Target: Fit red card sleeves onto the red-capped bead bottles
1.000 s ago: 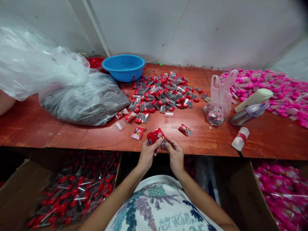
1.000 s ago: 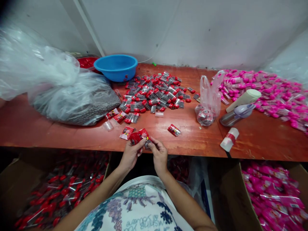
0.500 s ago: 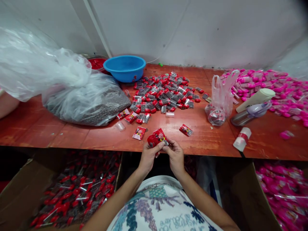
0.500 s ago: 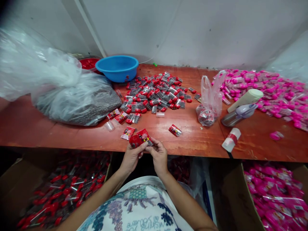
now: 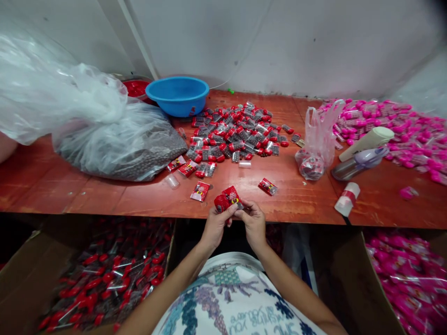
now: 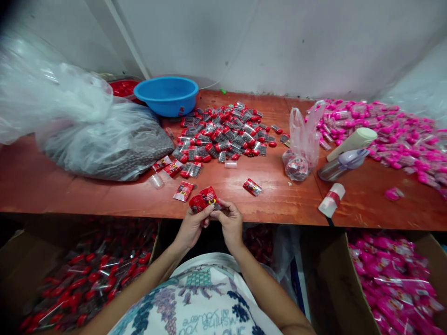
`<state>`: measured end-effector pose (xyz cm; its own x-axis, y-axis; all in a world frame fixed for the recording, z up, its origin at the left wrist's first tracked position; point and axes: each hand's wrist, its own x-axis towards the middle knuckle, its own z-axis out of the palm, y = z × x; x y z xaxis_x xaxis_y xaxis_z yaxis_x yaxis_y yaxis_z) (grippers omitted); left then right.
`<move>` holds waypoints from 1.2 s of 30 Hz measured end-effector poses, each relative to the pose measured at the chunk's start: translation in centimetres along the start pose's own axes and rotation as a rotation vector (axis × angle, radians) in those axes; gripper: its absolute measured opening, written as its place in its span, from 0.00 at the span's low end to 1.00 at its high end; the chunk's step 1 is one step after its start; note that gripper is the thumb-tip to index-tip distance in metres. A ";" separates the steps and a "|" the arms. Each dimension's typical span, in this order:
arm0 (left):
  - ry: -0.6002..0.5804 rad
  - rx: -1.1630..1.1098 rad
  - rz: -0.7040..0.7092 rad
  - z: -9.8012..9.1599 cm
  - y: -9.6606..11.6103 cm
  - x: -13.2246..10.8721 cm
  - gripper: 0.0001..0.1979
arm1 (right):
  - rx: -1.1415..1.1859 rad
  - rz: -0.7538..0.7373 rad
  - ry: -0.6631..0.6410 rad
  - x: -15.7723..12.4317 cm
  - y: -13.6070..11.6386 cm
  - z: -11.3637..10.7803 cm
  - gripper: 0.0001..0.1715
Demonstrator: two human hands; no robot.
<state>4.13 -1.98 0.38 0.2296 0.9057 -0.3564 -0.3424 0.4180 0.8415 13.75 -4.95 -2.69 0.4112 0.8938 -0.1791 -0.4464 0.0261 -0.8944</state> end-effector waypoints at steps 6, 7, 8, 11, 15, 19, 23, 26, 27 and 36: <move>-0.010 -0.074 -0.073 -0.4 0.6 0.4 0.15 | -0.273 -0.111 0.027 2.1 -0.7 -3.0 0.21; 0.003 -0.111 -0.085 -0.6 0.9 0.6 0.18 | -0.392 -0.166 0.072 2.8 -1.1 -4.2 0.23; 0.021 -0.148 -0.092 -1.0 1.3 0.7 0.21 | -0.546 -0.241 0.132 3.4 -1.5 -5.5 0.23; 0.089 -0.229 -0.080 -1.8 2.2 1.3 0.20 | -0.959 -0.455 0.286 4.7 -2.4 -7.8 0.22; 0.144 -0.267 -0.009 -1.9 2.2 2.1 0.19 | -0.913 -0.479 0.070 4.0 -1.9 -5.1 0.21; 0.221 -0.268 0.070 -2.1 2.0 2.6 0.19 | -0.618 -0.293 -0.317 3.3 -0.4 1.0 0.20; 0.233 -0.283 0.084 -4.0 2.8 2.8 0.18 | -0.557 -0.280 -0.438 4.6 0.1 4.3 0.13; 0.250 -0.269 0.051 -5.7 3.7 2.9 0.16 | -0.579 -0.290 -0.519 6.1 0.4 5.4 0.11; 0.259 -0.263 0.041 -6.2 4.0 3.0 0.15 | -0.589 -0.299 -0.534 6.7 0.6 5.7 0.11; 0.357 -0.312 0.018 -8.3 5.5 4.4 0.16 | -1.176 -0.579 -0.625 14.8 1.9 8.1 0.23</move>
<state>-4.30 4.92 0.09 -0.0871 0.8579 -0.5064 -0.6136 0.3543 0.7057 12.56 11.97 -3.75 -0.2397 0.9390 0.2466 0.6821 0.3437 -0.6455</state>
